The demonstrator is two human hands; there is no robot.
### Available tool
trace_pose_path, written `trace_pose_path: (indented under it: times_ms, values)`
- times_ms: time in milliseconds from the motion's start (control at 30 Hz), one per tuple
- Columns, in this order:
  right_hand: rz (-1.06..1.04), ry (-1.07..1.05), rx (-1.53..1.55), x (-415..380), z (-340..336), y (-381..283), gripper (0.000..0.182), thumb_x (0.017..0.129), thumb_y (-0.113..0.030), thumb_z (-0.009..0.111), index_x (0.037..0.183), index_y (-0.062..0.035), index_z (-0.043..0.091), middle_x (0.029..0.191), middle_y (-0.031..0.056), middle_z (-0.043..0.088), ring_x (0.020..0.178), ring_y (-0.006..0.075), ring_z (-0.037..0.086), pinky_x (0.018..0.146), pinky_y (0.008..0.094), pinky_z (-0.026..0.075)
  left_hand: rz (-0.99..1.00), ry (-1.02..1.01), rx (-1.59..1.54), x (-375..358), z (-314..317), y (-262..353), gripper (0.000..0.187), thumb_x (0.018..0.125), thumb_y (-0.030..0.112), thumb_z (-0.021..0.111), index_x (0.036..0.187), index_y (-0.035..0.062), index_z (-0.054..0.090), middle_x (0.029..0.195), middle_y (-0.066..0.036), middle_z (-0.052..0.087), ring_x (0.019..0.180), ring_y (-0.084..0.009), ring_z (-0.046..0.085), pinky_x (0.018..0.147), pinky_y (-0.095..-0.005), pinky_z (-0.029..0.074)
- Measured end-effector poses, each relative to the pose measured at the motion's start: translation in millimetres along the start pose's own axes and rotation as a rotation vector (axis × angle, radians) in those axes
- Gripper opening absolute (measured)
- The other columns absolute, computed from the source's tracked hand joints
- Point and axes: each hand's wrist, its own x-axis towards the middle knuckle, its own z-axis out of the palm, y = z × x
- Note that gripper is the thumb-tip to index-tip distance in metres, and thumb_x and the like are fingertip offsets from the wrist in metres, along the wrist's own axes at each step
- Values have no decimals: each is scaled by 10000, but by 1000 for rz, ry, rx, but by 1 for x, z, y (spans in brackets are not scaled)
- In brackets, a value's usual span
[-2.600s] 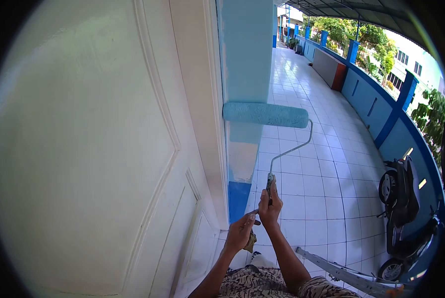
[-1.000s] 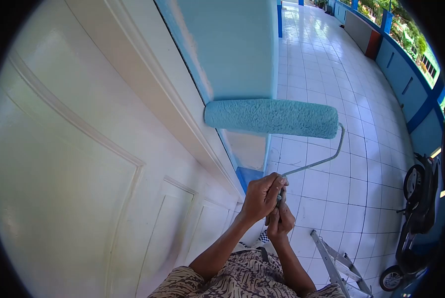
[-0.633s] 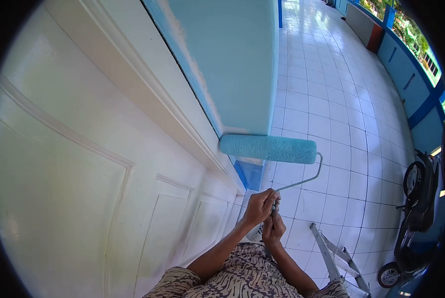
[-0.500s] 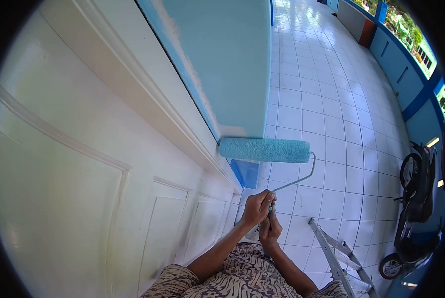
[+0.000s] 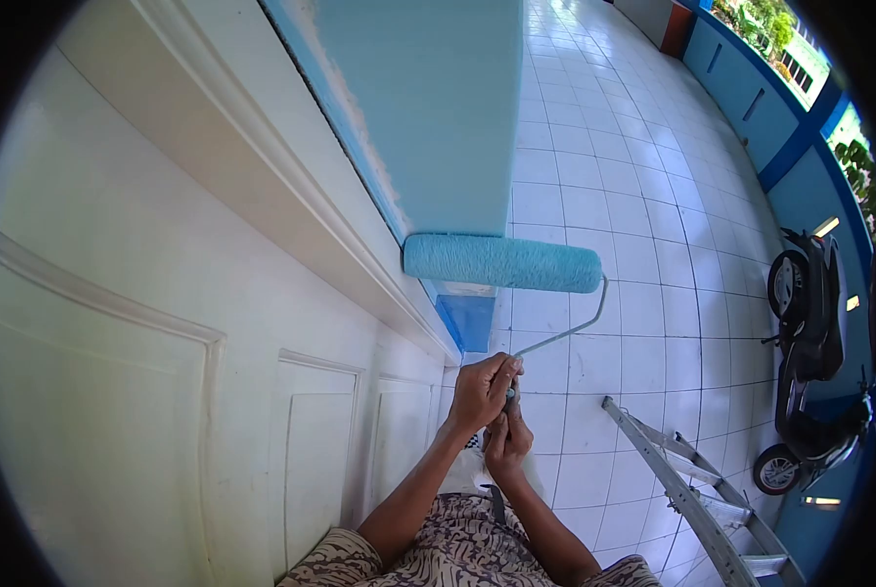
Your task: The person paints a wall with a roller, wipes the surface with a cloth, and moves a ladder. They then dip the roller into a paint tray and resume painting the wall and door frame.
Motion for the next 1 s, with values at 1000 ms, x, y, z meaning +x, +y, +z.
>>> trace_pose_path:
  times_ms: [1000]
  values:
    - [-182, -70, 578, 47, 11, 100, 419, 997, -94, 557, 1360, 103, 485, 813, 136, 647, 447, 94, 528, 382, 238, 410, 441, 185, -137, 21, -1, -79, 277, 1007, 185, 606, 1206, 17, 699, 774, -55, 706, 619, -25, 525, 578, -209, 416]
